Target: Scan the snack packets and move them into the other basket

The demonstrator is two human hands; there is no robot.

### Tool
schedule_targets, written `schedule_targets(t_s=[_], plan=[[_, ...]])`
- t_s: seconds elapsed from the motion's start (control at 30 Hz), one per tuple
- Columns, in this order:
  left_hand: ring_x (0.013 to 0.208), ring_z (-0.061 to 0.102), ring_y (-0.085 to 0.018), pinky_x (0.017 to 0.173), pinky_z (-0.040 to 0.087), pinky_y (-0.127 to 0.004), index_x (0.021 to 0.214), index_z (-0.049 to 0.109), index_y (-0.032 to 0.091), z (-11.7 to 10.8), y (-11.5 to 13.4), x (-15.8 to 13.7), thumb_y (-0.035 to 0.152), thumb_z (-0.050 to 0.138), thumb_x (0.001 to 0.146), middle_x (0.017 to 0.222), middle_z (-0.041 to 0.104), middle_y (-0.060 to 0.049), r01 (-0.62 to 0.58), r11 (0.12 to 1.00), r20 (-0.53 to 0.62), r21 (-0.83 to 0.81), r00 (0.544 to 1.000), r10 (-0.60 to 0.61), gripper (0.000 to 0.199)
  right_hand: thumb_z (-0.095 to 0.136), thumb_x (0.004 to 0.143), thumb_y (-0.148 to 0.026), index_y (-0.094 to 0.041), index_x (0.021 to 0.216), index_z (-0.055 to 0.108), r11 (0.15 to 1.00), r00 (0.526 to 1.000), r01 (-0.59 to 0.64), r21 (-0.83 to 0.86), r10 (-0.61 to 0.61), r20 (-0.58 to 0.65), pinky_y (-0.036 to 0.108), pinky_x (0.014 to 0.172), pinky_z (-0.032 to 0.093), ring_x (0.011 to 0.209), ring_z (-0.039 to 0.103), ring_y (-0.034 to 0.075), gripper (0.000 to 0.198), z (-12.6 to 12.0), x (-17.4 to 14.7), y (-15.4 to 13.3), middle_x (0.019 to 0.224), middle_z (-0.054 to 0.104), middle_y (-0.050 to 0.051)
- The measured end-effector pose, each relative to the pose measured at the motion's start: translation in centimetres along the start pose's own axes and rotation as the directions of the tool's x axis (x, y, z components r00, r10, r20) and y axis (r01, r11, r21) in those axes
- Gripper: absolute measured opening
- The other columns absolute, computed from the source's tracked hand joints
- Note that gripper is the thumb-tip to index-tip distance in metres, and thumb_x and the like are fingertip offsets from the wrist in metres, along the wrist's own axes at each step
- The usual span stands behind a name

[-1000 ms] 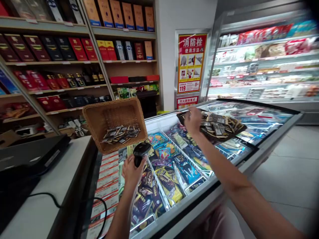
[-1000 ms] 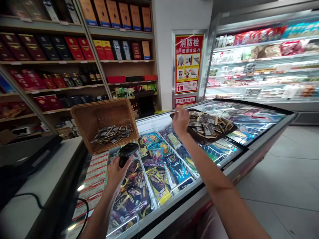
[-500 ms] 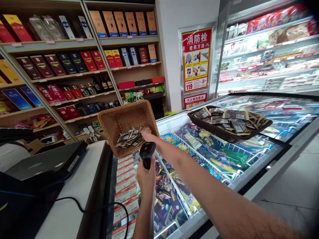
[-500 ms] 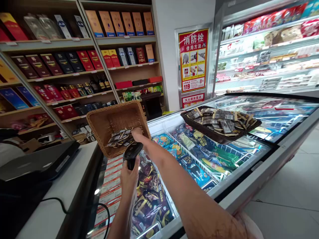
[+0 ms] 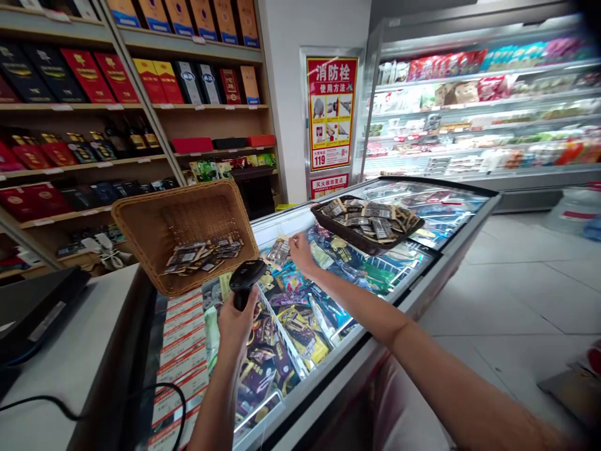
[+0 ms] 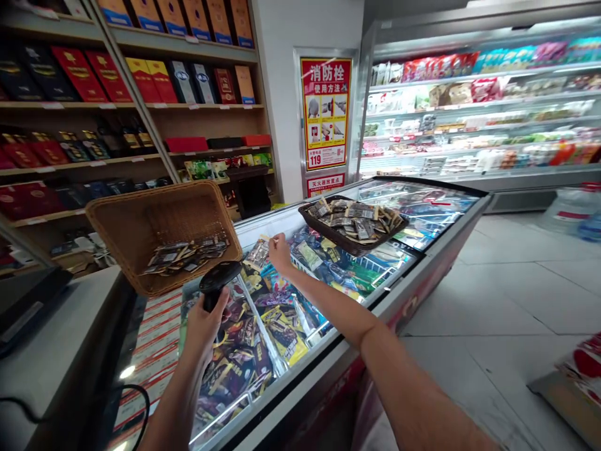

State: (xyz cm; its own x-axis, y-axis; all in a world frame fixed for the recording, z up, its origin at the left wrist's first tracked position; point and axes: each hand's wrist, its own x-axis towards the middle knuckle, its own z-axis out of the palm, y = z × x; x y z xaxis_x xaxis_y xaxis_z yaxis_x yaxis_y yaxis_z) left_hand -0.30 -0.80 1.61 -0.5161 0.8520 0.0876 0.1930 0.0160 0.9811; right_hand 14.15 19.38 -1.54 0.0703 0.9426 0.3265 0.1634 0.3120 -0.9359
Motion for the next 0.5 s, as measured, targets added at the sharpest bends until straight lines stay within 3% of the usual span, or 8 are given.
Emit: schedule_targets(t_s=[0.1, 0.2, 0.33, 0.5], plan=[[0.051, 0.056, -0.012, 0.047, 0.042, -0.023, 0.083, 0.064, 0.017, 0.7, 0.2, -0.6, 0.069, 0.080, 0.063, 0.065, 0.065, 0.000, 0.002, 1.000, 0.210, -0.002, 0.978, -0.002, 0.059, 0.043, 0.098, -0.031, -0.023, 0.105, 0.048, 0.982, 0.989, -0.139, 0.125, 0.144, -0.035, 0.030, 0.061, 0.057, 0.067, 0.063, 0.019, 0.012, -3.2, -0.3, 1.4, 0.078, 0.058, 0.001], [0.047, 0.051, -0.012, 0.046, 0.038, -0.023, 0.079, 0.062, 0.017, 1.1, -0.4, -0.7, 0.071, 0.078, 0.064, 0.054, 0.056, 0.003, -0.025, 0.998, 0.346, 0.060, 0.938, 0.002, 0.058, 0.041, 0.099, -0.033, -0.024, 0.105, 0.047, 0.979, 0.984, -0.168, 0.112, 0.173, -0.033, 0.030, 0.065, 0.060, 0.071, 0.064, 0.018, 0.013, -4.0, -0.3, 1.9, 0.080, 0.058, 0.002], [0.046, 0.051, -0.013, 0.046, 0.038, -0.024, 0.077, 0.060, 0.018, 1.0, -1.0, -0.4, 0.073, 0.076, 0.064, 0.051, 0.054, 0.004, -0.039, 0.990, 0.334, 0.136, 0.943, -0.009, 0.059, 0.042, 0.100, -0.037, -0.024, 0.104, 0.049, 0.988, 0.991, -0.137, 0.066, 0.137, 0.010, 0.029, 0.064, 0.058, 0.071, 0.063, 0.018, 0.015, -3.7, -0.6, 1.6, 0.077, 0.057, 0.001], [0.047, 0.053, -0.014, 0.046, 0.038, -0.024, 0.078, 0.061, 0.018, 0.8, -0.4, -0.8, 0.074, 0.075, 0.064, 0.051, 0.055, 0.002, -0.075, 0.984, 0.289, 0.164, 0.957, 0.024, 0.060, 0.046, 0.099, -0.035, -0.024, 0.101, 0.049, 0.978, 0.989, -0.148, 0.150, 0.145, 0.033, 0.028, 0.058, 0.055, 0.065, 0.058, 0.017, 0.011, -3.9, -1.1, 1.2, 0.079, 0.057, 0.001]])
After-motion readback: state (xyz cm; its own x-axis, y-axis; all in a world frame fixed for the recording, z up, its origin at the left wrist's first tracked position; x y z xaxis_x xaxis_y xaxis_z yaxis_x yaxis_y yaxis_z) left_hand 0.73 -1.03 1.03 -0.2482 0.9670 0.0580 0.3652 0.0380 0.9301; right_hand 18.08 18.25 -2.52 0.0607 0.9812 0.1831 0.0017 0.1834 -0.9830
